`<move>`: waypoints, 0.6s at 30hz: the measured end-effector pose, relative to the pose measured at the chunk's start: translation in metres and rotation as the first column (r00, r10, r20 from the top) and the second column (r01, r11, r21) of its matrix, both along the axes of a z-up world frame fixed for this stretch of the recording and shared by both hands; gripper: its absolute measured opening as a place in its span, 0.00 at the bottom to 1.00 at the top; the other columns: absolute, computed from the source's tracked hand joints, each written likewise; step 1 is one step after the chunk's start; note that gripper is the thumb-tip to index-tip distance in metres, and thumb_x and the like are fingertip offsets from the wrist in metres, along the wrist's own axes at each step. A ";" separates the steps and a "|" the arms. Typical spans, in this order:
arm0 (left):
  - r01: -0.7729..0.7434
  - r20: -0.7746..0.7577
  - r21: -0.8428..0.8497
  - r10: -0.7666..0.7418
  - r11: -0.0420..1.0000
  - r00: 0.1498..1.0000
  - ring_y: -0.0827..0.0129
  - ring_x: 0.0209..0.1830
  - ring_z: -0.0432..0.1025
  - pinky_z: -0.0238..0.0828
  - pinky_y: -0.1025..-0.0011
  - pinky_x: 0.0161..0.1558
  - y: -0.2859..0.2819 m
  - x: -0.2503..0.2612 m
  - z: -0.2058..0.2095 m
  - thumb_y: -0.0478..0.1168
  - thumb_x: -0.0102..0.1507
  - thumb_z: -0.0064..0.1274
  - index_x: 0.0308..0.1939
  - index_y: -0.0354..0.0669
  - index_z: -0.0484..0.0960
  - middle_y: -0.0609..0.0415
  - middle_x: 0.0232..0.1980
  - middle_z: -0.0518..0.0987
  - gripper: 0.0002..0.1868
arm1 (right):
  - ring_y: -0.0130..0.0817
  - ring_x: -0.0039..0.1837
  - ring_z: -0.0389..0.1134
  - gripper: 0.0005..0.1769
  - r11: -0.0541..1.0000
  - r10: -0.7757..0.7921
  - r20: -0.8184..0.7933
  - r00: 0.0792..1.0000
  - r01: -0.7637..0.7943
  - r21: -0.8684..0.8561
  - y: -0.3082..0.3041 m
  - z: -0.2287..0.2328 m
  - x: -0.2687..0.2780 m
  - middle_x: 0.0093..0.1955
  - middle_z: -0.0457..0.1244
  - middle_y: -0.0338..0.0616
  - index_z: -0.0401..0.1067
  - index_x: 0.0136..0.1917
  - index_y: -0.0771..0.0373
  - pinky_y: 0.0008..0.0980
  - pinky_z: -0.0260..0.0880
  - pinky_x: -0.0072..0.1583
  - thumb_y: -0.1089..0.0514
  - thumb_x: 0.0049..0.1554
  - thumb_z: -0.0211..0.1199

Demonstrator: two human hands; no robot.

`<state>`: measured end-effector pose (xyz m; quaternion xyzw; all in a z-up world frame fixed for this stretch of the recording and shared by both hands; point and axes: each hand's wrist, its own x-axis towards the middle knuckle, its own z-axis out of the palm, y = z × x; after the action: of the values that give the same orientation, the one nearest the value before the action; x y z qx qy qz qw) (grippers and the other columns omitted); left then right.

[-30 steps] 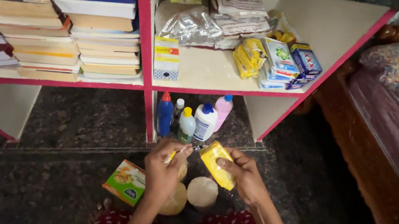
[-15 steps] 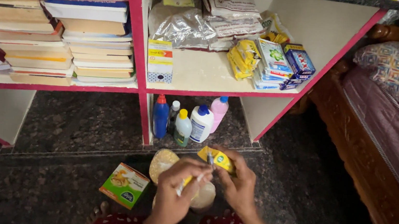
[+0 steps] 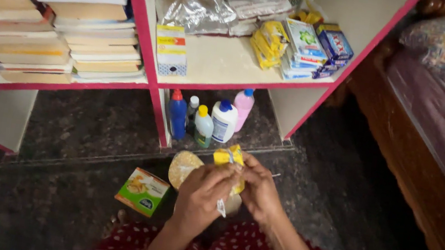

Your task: The person sits on the floor and organizes small household items on a low shelf. They unwrap and rewrap soap bars, place them on the shelf, and handle other packaged goods and bottles.

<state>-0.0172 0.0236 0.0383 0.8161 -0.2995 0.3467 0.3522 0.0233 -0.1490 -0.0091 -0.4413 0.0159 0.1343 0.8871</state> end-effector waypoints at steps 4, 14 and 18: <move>-0.092 -0.041 0.098 0.096 0.991 0.995 0.57 0.48 0.75 0.73 0.62 0.49 0.002 0.004 -0.012 0.32 0.52 0.62 0.49 0.38 0.85 0.52 0.59 0.80 0.20 | 0.39 0.60 0.70 0.19 0.997 0.072 -0.096 0.993 -0.071 0.012 -0.006 0.002 0.008 0.60 0.66 0.53 0.66 0.65 0.75 0.38 0.70 0.65 0.62 0.63 0.55; -0.060 -0.308 -0.055 0.041 0.997 0.951 0.60 0.53 0.78 0.77 0.66 0.51 0.004 0.018 -0.021 0.40 0.57 0.67 0.57 0.44 0.84 0.59 0.65 0.78 0.24 | 0.45 0.73 0.63 0.38 0.956 0.272 0.027 0.962 -0.273 0.104 -0.021 0.025 0.009 0.75 0.56 0.60 0.49 0.78 0.72 0.39 0.68 0.70 0.67 0.57 0.55; -0.017 -0.313 0.033 0.027 0.999 0.950 0.57 0.48 0.77 0.77 0.65 0.47 0.005 0.017 -0.017 0.40 0.52 0.68 0.64 0.40 0.78 0.54 0.69 0.75 0.35 | 0.44 0.75 0.60 0.42 0.971 0.236 0.136 0.962 -0.227 -0.080 -0.019 0.034 0.003 0.78 0.53 0.60 0.45 0.81 0.70 0.39 0.65 0.71 0.71 0.57 0.56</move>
<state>-0.0006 0.0281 0.0215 0.8692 -0.2358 0.2125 0.3791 0.0263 -0.1679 0.0246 -0.4766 -0.0957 0.2044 0.8497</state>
